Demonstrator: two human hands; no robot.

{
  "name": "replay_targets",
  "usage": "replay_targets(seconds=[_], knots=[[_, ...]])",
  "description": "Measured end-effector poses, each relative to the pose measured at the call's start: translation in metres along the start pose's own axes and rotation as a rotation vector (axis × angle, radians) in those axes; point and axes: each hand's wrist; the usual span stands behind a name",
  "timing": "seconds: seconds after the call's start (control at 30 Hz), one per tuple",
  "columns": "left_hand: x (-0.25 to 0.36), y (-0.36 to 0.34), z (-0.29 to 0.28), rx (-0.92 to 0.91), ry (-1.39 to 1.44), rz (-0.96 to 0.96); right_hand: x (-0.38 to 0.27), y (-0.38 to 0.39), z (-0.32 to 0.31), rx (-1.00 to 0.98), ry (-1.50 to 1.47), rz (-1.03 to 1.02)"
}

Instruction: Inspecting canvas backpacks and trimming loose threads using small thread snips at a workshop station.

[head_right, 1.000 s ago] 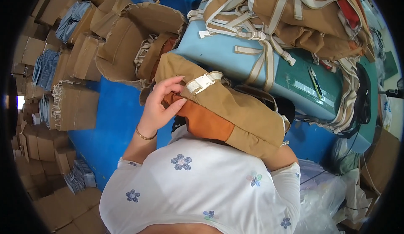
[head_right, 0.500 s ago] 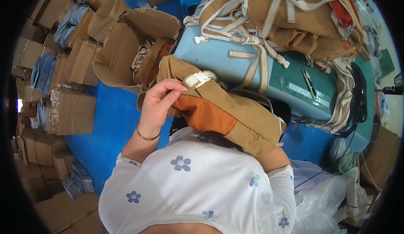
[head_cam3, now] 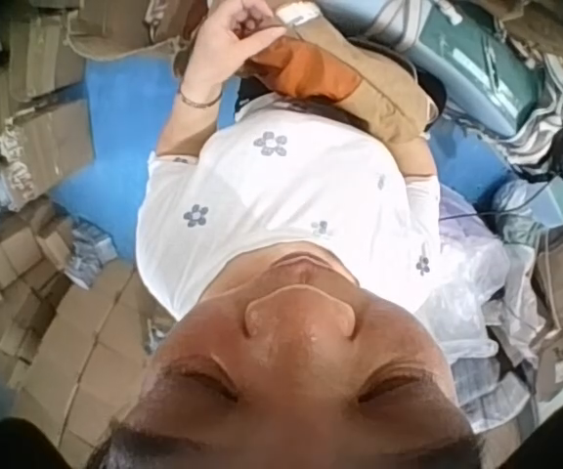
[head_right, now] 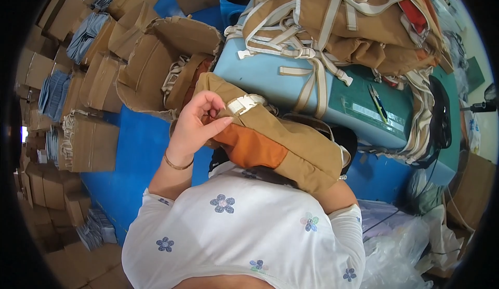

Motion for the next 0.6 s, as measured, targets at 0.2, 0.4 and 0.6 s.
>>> replay_targets(seconds=[0.2,0.4,0.6], knots=[[-0.005,-0.001,0.004,-0.002,0.056,-0.025,0.025,0.007,0.025,0.109,-0.302,0.018],[-0.005,-0.001,0.000,-0.025,0.198,-0.119,0.002,-0.004,-0.002,-0.049,-0.180,0.008],[-0.003,-0.003,-0.005,-0.079,0.194,-0.170,0.003,-0.004,-0.001,-0.023,-0.338,-0.002]])
Point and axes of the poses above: each hand's wrist, its own y-axis away from the middle knuckle, its own z-axis out of the palm, x = y × z, and after that the axes turned 4 degrees about y, right-handed
